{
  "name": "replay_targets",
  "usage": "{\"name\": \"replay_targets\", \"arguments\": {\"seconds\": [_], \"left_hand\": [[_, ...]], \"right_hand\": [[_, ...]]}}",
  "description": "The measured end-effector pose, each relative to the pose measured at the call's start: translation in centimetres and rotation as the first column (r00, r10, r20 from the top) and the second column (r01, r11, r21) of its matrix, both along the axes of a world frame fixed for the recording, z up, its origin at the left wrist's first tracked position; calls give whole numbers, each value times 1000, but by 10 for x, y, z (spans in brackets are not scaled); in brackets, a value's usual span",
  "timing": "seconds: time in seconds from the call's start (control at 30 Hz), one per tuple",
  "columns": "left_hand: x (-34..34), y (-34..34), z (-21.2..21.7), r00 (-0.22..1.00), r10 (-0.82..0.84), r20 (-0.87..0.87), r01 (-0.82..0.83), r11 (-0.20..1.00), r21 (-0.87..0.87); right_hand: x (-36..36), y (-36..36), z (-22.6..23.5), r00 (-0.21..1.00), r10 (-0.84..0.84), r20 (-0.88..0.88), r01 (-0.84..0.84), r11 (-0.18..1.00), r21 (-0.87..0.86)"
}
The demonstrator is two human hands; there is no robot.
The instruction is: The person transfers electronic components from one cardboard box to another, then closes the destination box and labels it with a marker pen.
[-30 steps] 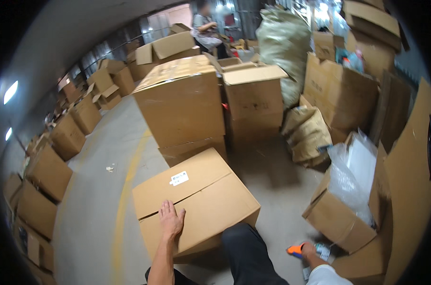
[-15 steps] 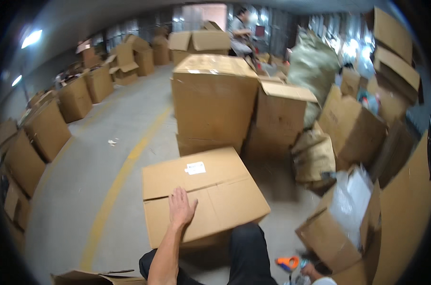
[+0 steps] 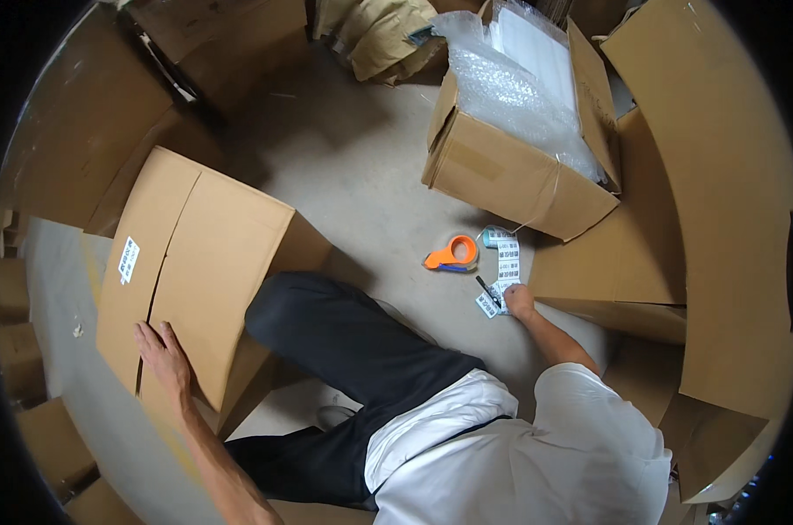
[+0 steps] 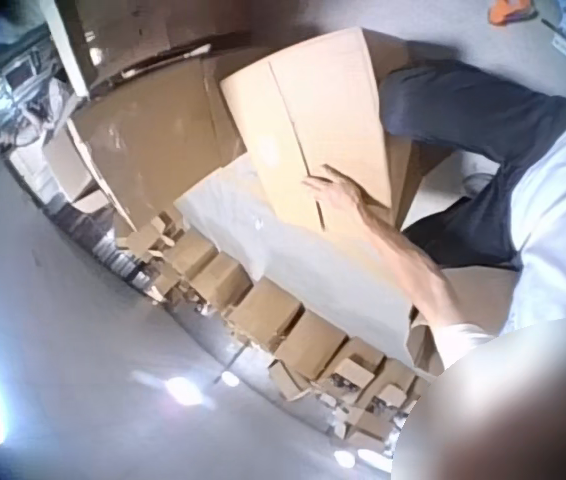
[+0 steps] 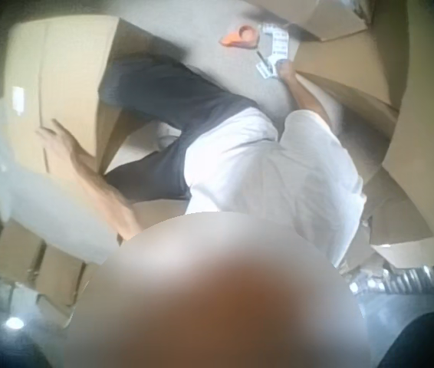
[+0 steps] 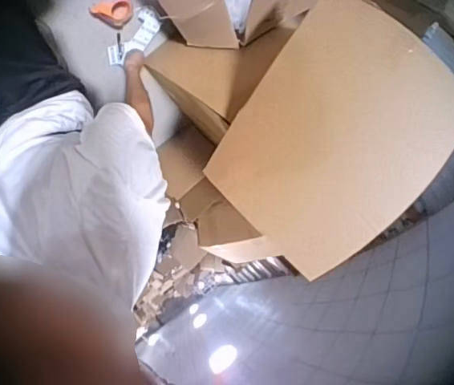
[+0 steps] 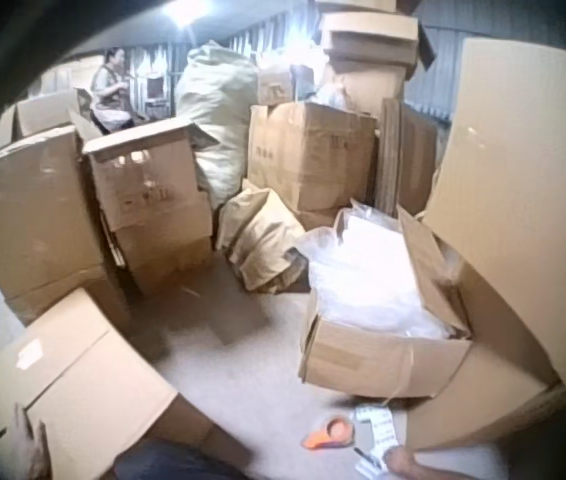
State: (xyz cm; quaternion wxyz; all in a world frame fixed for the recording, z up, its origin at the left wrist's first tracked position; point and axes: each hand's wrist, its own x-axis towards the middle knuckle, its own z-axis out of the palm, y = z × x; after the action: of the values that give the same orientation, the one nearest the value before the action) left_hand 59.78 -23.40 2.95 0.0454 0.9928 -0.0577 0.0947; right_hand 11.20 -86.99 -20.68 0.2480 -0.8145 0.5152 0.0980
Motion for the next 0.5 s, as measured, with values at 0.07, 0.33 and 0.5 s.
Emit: {"name": "replay_targets", "arguments": {"seconds": [0.07,0.33,0.5], "left_hand": [[-12,16,26,999,33,5,-33,999,29],[-34,-13,29,993,104,-55,-108,991,-78],[-39,-24,44,995,97,-10,-98,988,-119]], "right_hand": [[25,34,-9,998,43,38,-44,999,22],[61,50,-52,978,115,-171,-121,992,-22],[78,38,-19,944,228,-238,-241,970,-26]]}}
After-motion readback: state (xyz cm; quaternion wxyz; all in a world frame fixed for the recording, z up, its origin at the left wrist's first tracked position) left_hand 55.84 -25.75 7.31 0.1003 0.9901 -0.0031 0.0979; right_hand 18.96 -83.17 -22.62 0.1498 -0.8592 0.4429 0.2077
